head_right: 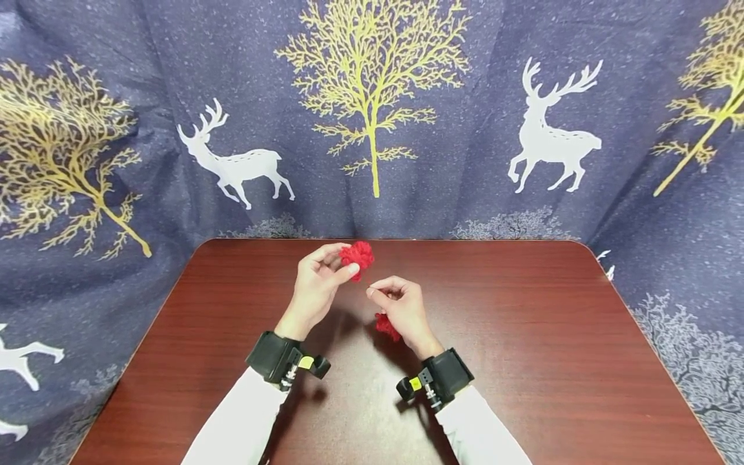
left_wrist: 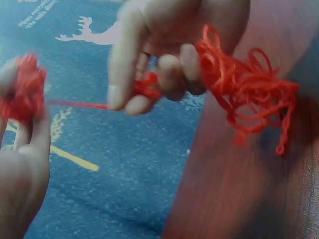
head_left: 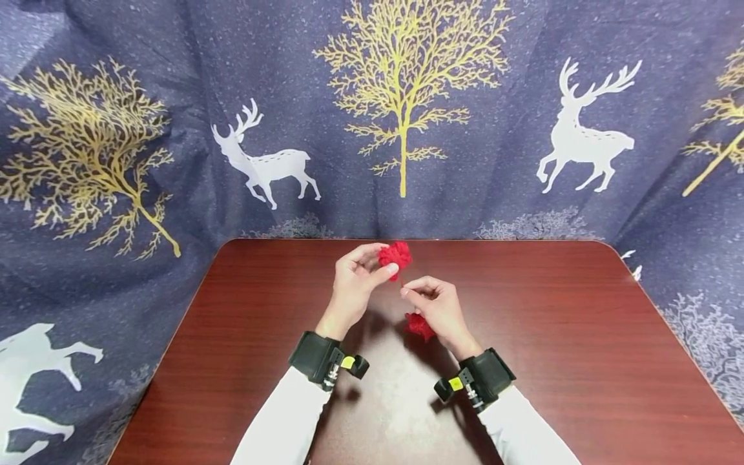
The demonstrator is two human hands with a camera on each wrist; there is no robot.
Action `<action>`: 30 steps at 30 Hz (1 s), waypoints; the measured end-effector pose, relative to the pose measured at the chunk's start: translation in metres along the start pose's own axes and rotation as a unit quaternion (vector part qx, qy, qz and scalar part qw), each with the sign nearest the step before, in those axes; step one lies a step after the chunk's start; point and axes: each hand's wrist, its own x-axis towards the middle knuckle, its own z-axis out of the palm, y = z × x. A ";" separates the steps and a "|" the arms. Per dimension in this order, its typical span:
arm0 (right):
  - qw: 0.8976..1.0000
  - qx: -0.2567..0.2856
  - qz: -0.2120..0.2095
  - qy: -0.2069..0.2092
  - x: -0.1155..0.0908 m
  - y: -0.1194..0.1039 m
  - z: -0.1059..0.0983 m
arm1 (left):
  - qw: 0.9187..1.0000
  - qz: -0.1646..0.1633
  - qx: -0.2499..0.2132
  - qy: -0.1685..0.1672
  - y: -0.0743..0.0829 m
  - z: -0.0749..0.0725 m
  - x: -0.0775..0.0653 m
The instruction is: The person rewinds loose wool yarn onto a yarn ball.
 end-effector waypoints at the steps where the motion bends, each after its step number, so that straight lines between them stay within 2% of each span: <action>1: 1.000 -0.026 -0.015 0.002 -0.001 -0.001 0.002 | 1.000 0.002 0.003 0.022 -0.003 0.000 0.003; 4: 0.993 -0.096 -0.066 0.000 -0.004 -0.005 0.006 | 0.996 0.004 0.043 0.076 -0.011 -0.001 0.009; 7: 0.978 -0.169 -0.121 -0.003 -0.006 -0.010 0.007 | 0.987 -0.002 0.129 0.100 -0.017 -0.005 0.012; 9: 0.968 -0.203 -0.146 -0.001 -0.007 -0.013 0.008 | 0.975 -0.007 0.201 0.095 -0.021 -0.009 0.012; 11: 0.962 -0.221 -0.158 0.001 -0.007 -0.017 0.007 | 0.961 -0.013 0.265 0.075 -0.025 -0.013 0.012; 14: 0.963 -0.219 -0.156 0.003 -0.006 -0.023 0.004 | 0.941 -0.028 0.335 0.035 -0.030 -0.021 0.011; 20: 0.983 -0.148 -0.108 -0.003 0.000 -0.032 -0.008 | 0.919 -0.069 0.384 -0.052 -0.030 -0.035 0.005; 24: 0.997 -0.062 -0.046 -0.006 0.005 -0.035 -0.016 | 0.908 -0.100 0.389 -0.115 -0.026 -0.041 0.000; 27: 1.000 0.021 -0.007 -0.006 0.007 -0.038 -0.020 | 0.898 -0.115 0.391 -0.165 -0.022 -0.045 -0.003; 30: 0.996 0.089 0.003 -0.008 0.010 -0.040 -0.023 | 0.889 -0.127 0.384 -0.213 -0.018 -0.049 -0.006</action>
